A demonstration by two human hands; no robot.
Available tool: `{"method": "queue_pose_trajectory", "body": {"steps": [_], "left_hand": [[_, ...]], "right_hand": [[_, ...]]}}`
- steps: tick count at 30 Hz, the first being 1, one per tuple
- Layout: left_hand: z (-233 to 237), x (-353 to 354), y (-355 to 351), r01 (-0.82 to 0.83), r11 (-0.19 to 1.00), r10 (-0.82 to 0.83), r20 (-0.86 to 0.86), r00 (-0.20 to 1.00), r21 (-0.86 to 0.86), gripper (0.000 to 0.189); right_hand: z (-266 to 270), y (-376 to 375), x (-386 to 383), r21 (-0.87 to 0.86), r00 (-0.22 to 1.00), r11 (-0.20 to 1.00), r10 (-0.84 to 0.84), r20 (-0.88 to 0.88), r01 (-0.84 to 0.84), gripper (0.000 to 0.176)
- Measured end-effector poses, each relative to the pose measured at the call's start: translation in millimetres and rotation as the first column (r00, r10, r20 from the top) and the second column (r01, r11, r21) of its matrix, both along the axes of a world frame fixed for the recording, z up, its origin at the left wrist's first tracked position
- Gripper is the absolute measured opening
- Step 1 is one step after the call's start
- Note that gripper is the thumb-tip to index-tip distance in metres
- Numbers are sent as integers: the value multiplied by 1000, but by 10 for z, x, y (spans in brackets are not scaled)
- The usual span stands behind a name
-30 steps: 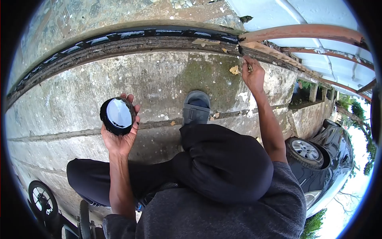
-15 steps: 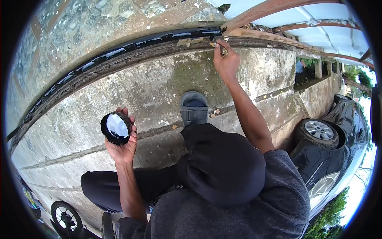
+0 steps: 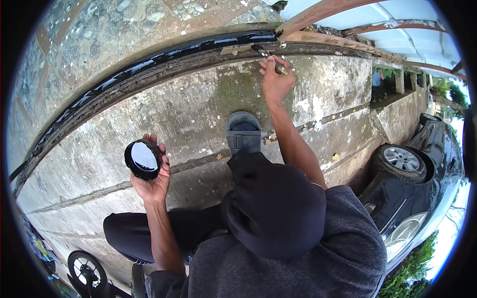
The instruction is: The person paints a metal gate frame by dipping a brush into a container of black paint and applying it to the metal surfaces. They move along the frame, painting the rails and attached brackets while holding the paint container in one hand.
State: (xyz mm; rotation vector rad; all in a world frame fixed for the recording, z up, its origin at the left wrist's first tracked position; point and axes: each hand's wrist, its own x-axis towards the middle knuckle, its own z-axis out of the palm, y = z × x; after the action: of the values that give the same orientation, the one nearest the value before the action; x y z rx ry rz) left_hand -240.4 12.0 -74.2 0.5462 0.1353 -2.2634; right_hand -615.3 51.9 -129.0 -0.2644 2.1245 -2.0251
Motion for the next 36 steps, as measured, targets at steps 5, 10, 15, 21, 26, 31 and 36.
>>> {"method": "queue_pose_trajectory", "body": {"steps": [5, 10, 15, 21, 26, 31, 36], "left_hand": [[-13, -22, 17, 20, 1000, -20, 6, 1000, -2, 54], [-38, -1, -3, 10, 1000, -10, 8, 1000, -11, 54], [-36, -27, 7, 14, 1000, -14, 20, 1000, 8, 53], [-57, 25, -5, -3, 1000, 3, 36, 999, 5, 53], [-48, -16, 2, 13, 1000, -13, 13, 1000, 0, 53], [-74, -28, 8, 29, 1000, -29, 3, 1000, 3, 54], [-69, -45, 3, 32, 999, -32, 8, 999, -3, 55]], "right_hand": [[-348, -253, 202, 149, 936, 981, 163, -312, -121, 13], [-252, -178, 372, 162, 890, 934, 352, -288, -317, 16], [-408, -117, 106, 147, 897, 937, 347, -274, -317, 21], [-193, 60, 95, 110, 993, 989, 105, -48, -100, 26], [-471, -96, 267, 216, 946, 976, 107, -305, -41, 27], [-451, -272, 652, 214, 941, 962, 222, -256, -169, 28], [-501, -179, 663, 133, 895, 918, 395, -208, -374, 26]]}}
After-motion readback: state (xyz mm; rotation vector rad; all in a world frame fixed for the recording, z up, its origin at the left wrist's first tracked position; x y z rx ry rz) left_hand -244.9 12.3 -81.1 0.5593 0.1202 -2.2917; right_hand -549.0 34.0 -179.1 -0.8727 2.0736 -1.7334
